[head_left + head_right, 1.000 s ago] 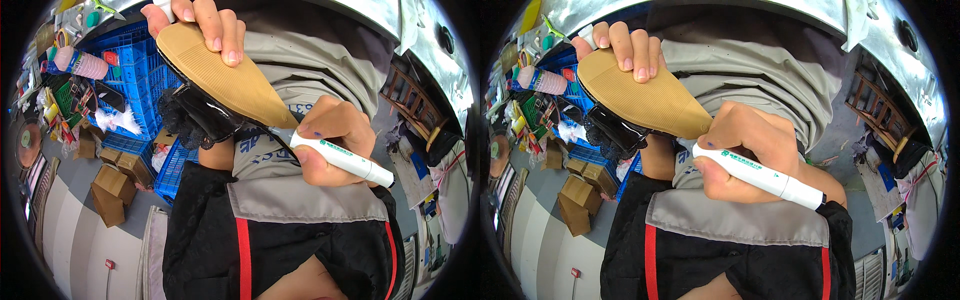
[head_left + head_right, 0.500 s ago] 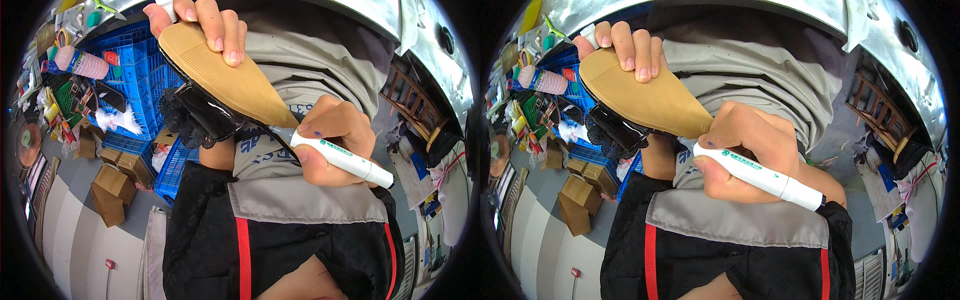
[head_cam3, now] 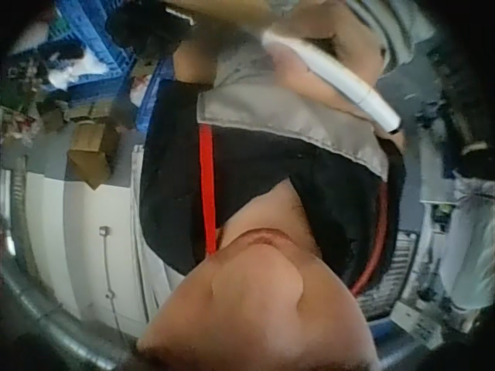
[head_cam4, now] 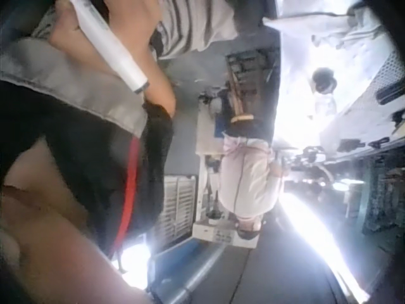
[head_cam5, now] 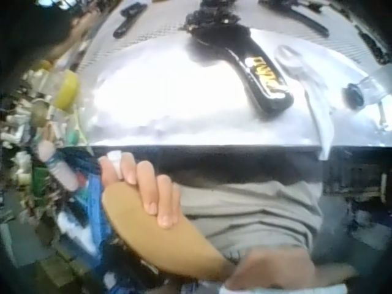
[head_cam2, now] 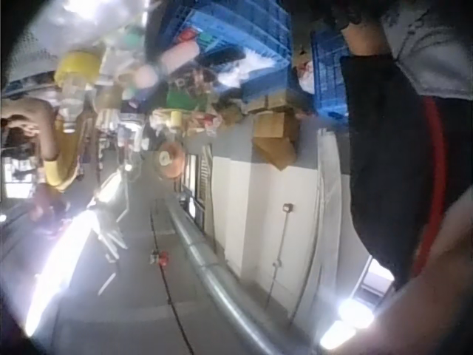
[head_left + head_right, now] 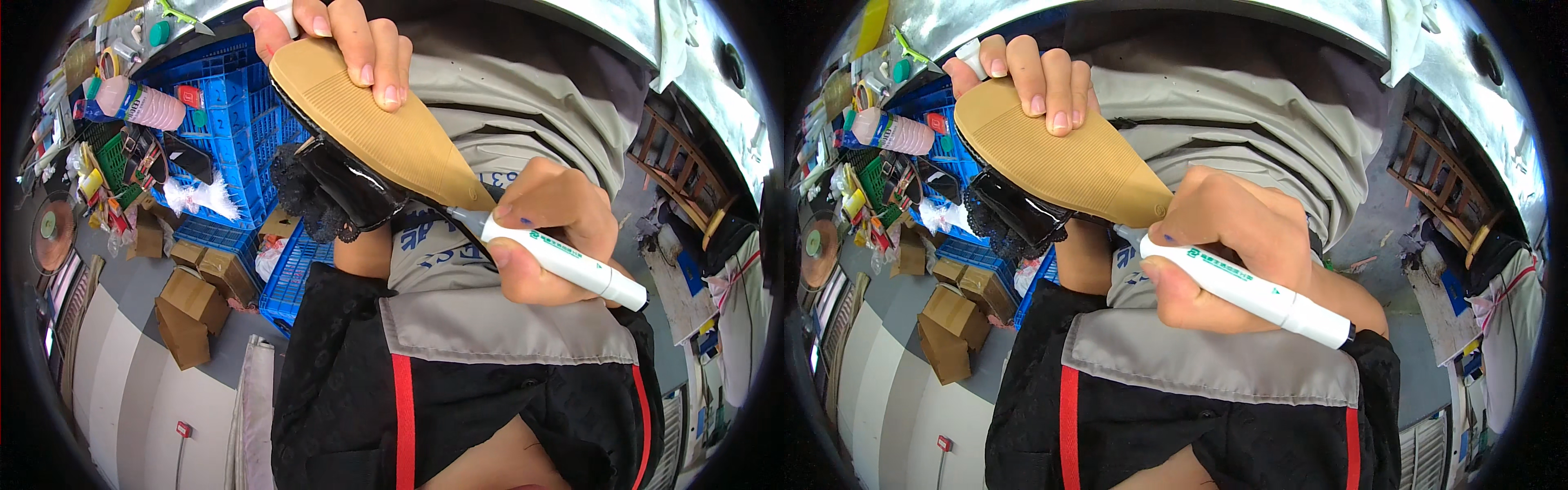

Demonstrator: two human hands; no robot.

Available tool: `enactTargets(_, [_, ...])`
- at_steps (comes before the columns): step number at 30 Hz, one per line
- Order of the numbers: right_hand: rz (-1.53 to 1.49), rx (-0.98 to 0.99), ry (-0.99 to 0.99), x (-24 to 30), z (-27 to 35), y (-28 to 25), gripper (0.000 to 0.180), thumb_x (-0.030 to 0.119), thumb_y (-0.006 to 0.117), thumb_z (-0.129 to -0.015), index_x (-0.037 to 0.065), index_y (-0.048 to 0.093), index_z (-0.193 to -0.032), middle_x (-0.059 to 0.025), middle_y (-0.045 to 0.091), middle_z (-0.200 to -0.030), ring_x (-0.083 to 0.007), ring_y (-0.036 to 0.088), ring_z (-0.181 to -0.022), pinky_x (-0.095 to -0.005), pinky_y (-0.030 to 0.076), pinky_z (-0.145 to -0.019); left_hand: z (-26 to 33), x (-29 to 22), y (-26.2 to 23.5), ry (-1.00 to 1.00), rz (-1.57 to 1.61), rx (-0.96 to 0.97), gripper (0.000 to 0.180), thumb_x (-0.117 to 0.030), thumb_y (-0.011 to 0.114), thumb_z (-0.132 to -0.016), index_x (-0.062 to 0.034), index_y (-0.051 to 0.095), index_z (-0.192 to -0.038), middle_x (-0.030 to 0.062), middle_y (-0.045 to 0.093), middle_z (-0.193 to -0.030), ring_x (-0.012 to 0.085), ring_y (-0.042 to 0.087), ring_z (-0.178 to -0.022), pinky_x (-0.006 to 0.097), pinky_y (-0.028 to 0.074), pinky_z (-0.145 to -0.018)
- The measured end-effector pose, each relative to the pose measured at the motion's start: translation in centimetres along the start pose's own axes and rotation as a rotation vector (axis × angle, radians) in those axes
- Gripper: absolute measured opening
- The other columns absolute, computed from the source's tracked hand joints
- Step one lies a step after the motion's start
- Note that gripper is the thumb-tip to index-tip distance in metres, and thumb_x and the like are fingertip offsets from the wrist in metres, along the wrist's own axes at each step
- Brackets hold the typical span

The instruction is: Cleaning and inspecting shoe soles and uppers at a manufacturing conveyor belt.

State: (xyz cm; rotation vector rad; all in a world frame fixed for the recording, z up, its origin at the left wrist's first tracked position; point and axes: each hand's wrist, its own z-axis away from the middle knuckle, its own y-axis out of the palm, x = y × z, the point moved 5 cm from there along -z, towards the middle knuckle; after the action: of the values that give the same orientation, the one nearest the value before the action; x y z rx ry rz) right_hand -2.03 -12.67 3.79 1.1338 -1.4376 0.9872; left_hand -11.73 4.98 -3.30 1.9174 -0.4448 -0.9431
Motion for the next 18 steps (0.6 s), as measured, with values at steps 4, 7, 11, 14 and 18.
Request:
enactTargets(4, [-0.002,-0.079,-0.063,0.24,0.05,0.09,0.028,0.004,0.074,-0.073,0.001,0.054,-0.092,-0.0146,0.064,-0.08,-0.0163,0.056,-0.06,-0.0272,0.044,-0.052,-0.17,0.13,-0.04,-0.004,0.027,0.022,0.055,-0.046,0.017,-0.11,-0.0034,0.052,-0.106,0.0103,0.052,-0.074,0.0232,0.052,-0.057,0.035,0.047,-0.059])
enactTargets(7, [-0.01,-0.036,-0.058,0.14,-0.25,0.23,0.028,0.005,0.075,-0.074,0.0,0.054,-0.092,-0.0154,0.064,-0.08,-0.0167,0.057,-0.061,-0.027,0.044,-0.052,-0.13,0.07,0.09,0.0,-0.007,0.01,0.055,-0.046,0.018,-0.11,-0.0033,0.052,-0.106,0.0104,0.052,-0.074,0.0233,0.052,-0.056,0.035,0.046,-0.058])
enactTargets(11, [0.01,-0.032,-0.061,0.17,-0.42,0.3,0.028,0.006,0.075,-0.075,0.0,0.054,-0.093,-0.0157,0.064,-0.08,-0.0173,0.059,-0.061,-0.0273,0.045,-0.052,-0.16,0.16,0.05,-0.006,0.01,0.011,0.056,-0.047,0.018,-0.11,-0.0032,0.052,-0.106,0.0105,0.052,-0.073,0.0233,0.052,-0.056,0.035,0.046,-0.058])
enactTargets(14, [0.012,-0.025,-0.064,0.26,-0.58,0.28,0.028,0.005,0.075,-0.075,0.0,0.054,-0.093,-0.0157,0.065,-0.081,-0.0177,0.06,-0.062,-0.0275,0.046,-0.053,-0.25,-0.01,0.19,-0.016,-0.001,0.021,0.056,-0.047,0.018,-0.11,-0.0031,0.053,-0.106,0.0106,0.052,-0.074,0.0233,0.052,-0.056,0.035,0.046,-0.058])
enactTargets(18, [0.021,-0.003,-0.03,0.18,-0.58,0.29,0.028,0.004,0.076,-0.074,0.0,0.055,-0.093,-0.0158,0.065,-0.082,-0.0185,0.062,-0.064,-0.0275,0.046,-0.054,-0.24,0.18,-0.04,-0.013,0.004,0.024,0.056,-0.046,0.018,-0.11,-0.003,0.053,-0.105,0.0106,0.052,-0.074,0.0233,0.052,-0.056,0.035,0.046,-0.057])
